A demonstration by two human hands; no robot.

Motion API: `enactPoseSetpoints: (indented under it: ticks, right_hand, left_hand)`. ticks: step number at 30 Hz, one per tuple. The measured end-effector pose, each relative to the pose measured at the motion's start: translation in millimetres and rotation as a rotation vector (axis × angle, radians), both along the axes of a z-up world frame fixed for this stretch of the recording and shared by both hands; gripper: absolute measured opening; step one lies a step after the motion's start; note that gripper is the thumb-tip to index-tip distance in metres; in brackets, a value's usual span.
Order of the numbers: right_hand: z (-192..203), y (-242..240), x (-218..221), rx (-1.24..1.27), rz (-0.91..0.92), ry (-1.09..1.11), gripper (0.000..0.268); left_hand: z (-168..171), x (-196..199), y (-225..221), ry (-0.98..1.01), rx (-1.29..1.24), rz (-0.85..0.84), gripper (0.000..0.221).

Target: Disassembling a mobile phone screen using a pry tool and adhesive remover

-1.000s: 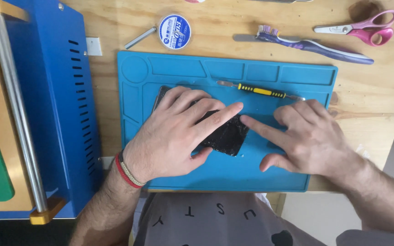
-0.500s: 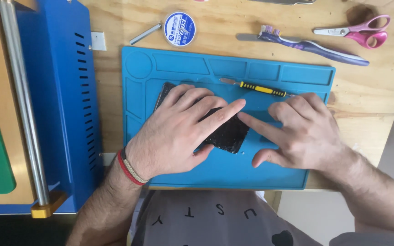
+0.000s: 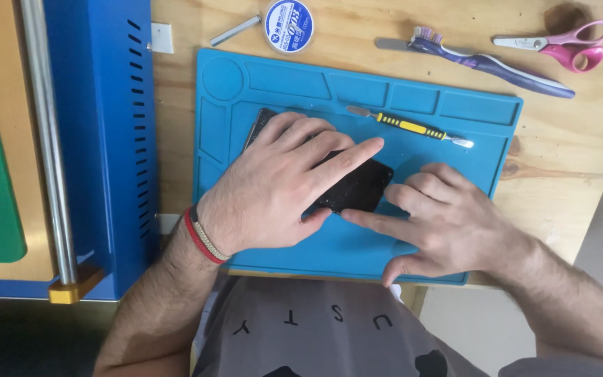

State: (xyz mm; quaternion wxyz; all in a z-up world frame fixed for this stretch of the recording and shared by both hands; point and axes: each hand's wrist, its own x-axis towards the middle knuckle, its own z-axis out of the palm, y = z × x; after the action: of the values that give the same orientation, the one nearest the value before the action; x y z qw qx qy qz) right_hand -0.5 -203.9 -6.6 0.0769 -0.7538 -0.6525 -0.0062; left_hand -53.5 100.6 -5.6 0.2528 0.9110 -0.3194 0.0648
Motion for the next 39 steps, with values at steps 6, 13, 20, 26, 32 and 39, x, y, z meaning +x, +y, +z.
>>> enactPoseSetpoints:
  ticks: [6, 13, 20, 26, 32, 39]
  right_hand:
    - [3.6, 4.4, 0.3, 0.049, 0.007, 0.009, 0.095]
    - [6.4, 21.0, -1.1, 0.0, -0.001, -0.097, 0.092]
    - [2.5, 31.0, -6.1, -0.024, -0.015, -0.069, 0.096]
    - [6.2, -9.2, -20.1, 0.04, -0.154, -0.072, 0.092]
    - [-12.5, 6.6, -90.6, -0.154, -0.555, -0.095, 0.109]
    - [-9.7, 43.0, -123.0, -0.092, -0.747, 0.05, 0.094]
  left_hand:
    - [0.8, -1.9, 2.8, 0.035, 0.0, -0.013, 0.098]
    - [0.5, -10.3, 8.4, 0.083, -0.064, -0.012, 0.106]
    - [-0.7, -17.0, 6.8, 0.116, -0.063, 0.033, 0.128]
    - [-2.2, -20.5, 8.9, 0.078, -0.047, 0.082, 0.128]
    - [7.7, -26.9, 19.7, 0.018, 0.104, 0.179, 0.126]
    - [11.5, -33.0, 25.2, -0.046, 0.122, 0.212, 0.114]
